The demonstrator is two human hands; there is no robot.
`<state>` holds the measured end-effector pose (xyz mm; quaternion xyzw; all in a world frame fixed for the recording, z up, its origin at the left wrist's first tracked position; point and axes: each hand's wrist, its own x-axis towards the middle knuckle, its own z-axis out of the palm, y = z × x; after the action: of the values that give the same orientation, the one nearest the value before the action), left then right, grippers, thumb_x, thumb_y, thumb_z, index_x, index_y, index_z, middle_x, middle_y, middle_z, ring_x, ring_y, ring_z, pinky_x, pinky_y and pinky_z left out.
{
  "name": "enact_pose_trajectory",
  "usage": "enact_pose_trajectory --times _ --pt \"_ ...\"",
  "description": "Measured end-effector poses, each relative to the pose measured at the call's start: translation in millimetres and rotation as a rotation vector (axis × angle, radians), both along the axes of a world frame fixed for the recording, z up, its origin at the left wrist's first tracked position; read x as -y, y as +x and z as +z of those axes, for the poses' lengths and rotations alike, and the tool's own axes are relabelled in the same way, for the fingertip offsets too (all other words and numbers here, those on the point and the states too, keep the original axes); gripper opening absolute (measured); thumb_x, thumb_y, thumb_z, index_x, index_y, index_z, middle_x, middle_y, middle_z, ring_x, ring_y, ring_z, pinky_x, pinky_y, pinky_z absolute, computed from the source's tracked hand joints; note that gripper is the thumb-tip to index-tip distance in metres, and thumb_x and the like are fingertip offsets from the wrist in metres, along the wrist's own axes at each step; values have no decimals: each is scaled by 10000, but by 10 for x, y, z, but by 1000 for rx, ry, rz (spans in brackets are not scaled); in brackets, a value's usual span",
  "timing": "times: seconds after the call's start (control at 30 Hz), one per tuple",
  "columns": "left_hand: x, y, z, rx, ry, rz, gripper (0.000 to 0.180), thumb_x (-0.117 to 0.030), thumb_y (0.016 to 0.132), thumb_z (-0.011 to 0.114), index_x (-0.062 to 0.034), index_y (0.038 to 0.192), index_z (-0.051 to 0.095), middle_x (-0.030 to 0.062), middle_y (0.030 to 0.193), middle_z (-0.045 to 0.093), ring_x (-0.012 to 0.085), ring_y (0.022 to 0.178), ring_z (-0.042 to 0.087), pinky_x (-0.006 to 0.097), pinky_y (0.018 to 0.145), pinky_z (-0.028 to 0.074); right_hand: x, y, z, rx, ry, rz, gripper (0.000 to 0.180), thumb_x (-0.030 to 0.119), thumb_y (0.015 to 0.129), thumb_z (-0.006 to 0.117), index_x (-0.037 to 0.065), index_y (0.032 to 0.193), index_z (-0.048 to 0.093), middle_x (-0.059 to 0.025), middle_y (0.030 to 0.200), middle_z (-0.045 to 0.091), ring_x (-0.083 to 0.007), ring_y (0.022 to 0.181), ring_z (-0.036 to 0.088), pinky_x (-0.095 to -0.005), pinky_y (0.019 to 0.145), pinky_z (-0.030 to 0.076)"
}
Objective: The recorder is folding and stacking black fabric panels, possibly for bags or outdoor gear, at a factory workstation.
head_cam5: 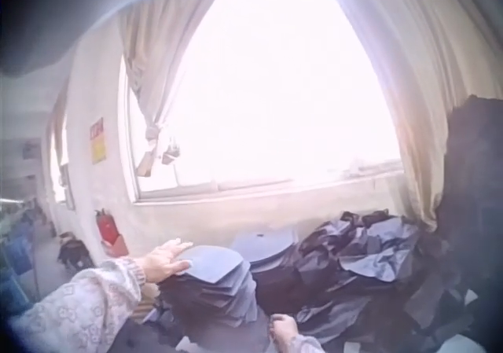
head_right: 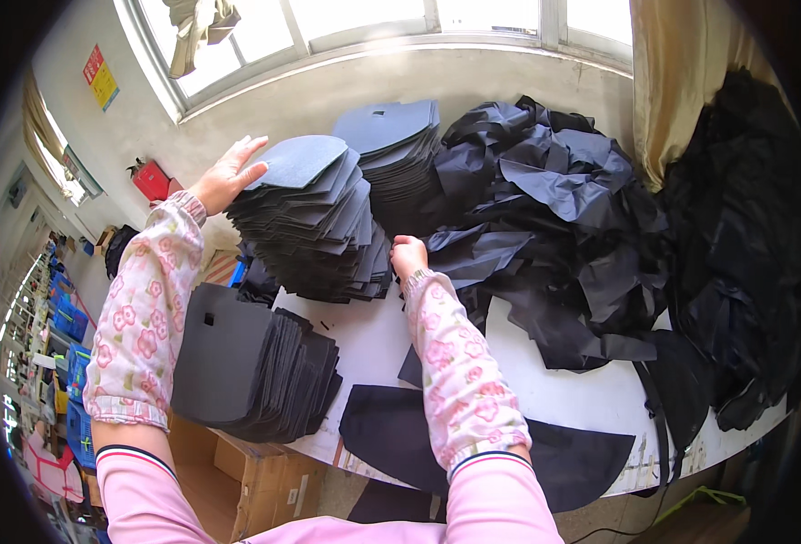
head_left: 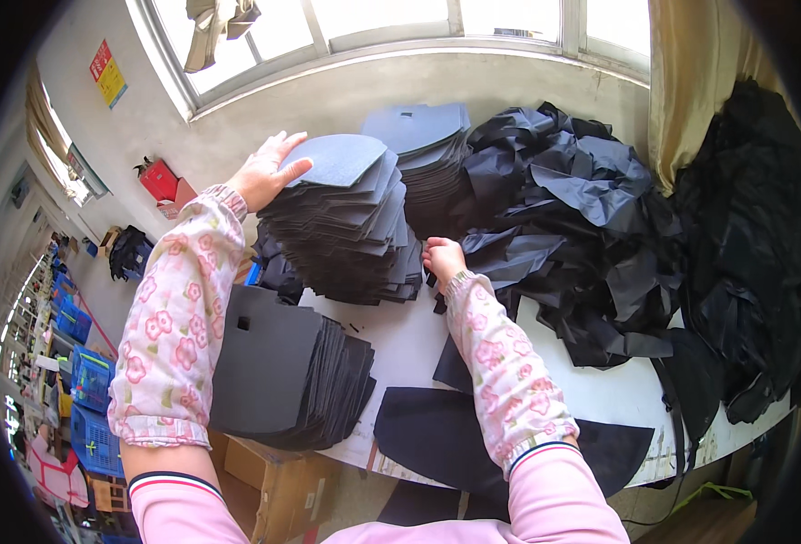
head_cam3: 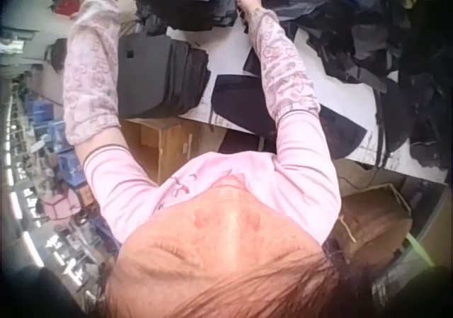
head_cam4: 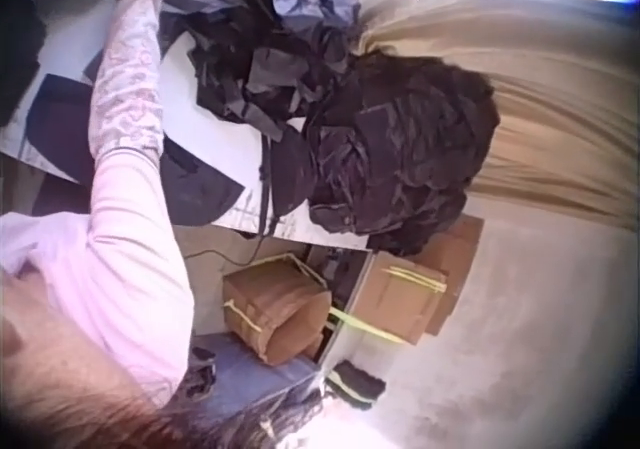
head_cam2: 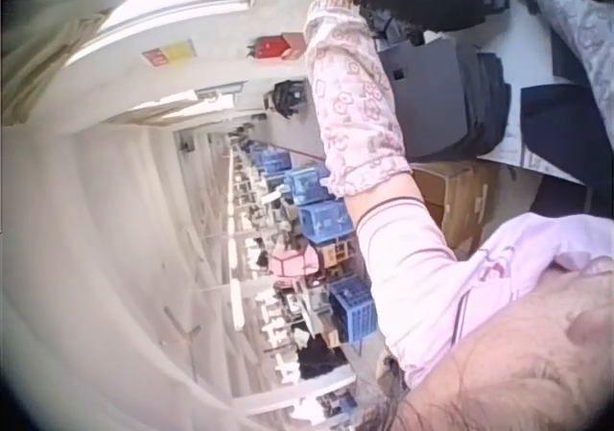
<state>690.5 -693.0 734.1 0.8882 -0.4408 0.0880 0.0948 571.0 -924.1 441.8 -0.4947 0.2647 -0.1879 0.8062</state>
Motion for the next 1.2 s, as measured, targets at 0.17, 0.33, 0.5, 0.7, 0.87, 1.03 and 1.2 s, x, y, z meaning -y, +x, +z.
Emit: enact_pose_trajectory --times 0.17,0.33,0.5,0.7,0.87,1.03,1.2 --pt "541 -60 -272 -378 -32 -124 705 -465 989 526 -39 1506 306 214 1544 314 294 1444 299 360 1174 231 2102 256 -1546 127 40 125 202 106 955 472 44 1132 545 -155 921 634 -271 653 634 -419 571 551" --pt "-680 -29 -240 -483 18 171 672 -430 930 649 -54 1435 414 188 1418 458 262 1336 430 342 1112 334 -280 953 -855 -298 136 279 422 380 1022 475 -18 1147 531 -188 976 642 -357 804 672 -469 638 590" --pt "-231 -205 -159 -439 16 69 612 -494 901 658 -60 1301 499 160 1265 520 240 1177 508 350 1029 393 495 647 -413 -479 -322 142 742 601 957 463 -101 1136 628 -257 1096 662 -381 963 668 -453 849 516" --pt "-286 -333 -114 -410 37 168 632 -575 837 691 -44 1115 492 123 1109 519 204 982 515 349 909 439 500 548 -238 -563 -307 286 979 787 826 509 -63 1309 566 -252 1383 537 -356 1325 490 -406 1105 357" --pt "-441 -460 -142 -429 8 274 781 -565 802 738 -13 1263 431 177 1204 500 267 1085 521 368 986 423 256 168 1 -111 343 498 771 719 838 588 67 1248 629 -109 1275 643 -254 1170 599 -415 1016 439" --pt "-206 -552 -87 -390 109 204 1040 -556 793 744 13 1512 253 269 1437 358 361 1356 390 401 1119 344 242 -63 -70 10 611 542 572 555 915 614 111 1276 623 -81 1282 648 -248 1197 589 -447 1052 420" --pt "-85 -643 19 -404 156 175 1042 -575 794 736 30 1507 277 254 1440 355 352 1357 387 386 1119 341 156 -143 -248 237 728 407 455 369 945 623 102 1313 601 -60 1252 661 -213 1147 612 -374 1013 451"
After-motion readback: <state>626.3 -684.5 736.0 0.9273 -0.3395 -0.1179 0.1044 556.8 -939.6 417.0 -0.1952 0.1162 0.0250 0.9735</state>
